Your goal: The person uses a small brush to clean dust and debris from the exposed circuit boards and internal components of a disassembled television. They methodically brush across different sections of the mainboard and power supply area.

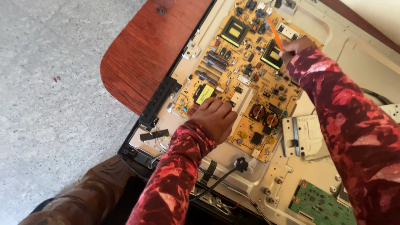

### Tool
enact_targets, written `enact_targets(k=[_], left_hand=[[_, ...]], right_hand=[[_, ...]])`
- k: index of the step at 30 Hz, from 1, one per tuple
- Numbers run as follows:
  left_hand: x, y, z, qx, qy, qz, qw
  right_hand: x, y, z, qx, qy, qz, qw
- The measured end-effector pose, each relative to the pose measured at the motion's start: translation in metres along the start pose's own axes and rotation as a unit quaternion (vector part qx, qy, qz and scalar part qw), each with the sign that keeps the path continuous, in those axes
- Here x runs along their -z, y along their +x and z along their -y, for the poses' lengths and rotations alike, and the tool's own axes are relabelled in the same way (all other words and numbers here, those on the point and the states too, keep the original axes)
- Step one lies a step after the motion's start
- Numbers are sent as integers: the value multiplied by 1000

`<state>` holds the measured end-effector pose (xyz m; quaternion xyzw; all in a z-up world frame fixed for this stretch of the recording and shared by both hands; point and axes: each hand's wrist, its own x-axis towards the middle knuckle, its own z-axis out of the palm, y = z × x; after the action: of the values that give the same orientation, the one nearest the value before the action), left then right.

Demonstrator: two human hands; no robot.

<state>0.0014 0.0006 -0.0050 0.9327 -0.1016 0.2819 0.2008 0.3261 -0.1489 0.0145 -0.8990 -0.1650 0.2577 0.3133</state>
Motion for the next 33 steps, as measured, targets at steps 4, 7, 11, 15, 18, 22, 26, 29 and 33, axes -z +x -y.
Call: enact_targets(k=[4, 7, 11, 15, 18, 22, 26, 29, 33], left_hand=[[0, -1, -1, 0, -5, 16, 1000], [1, 0, 0, -1, -2, 14, 1000], [0, -2, 1, -1, -7, 9, 1000], [-1, -5, 3, 1, -17, 15, 1000], [-1, -3, 2, 6, -4, 17, 1000], [1, -5, 2, 11, -11, 9, 1000], [-2, -4, 1, 9, -6, 13, 1000], [-1, -6, 3, 10, -4, 11, 1000], [-3, -2, 2, 11, -13, 17, 1000]], right_hand=[[3, 7, -16, 101, -53, -3, 994], [12, 9, -19, 210, -144, 0, 967], [31, 4, -7, 60, -164, 68, 982], [45, -6, 10, -23, -154, 80, 985], [46, -7, 13, 29, -162, 75, 984], [41, 9, 12, 88, -181, 88, 976], [60, 13, 4, 67, -209, 76, 973], [67, 12, 3, 60, -215, 66, 973], [75, 10, 4, 57, -227, 56, 971]])
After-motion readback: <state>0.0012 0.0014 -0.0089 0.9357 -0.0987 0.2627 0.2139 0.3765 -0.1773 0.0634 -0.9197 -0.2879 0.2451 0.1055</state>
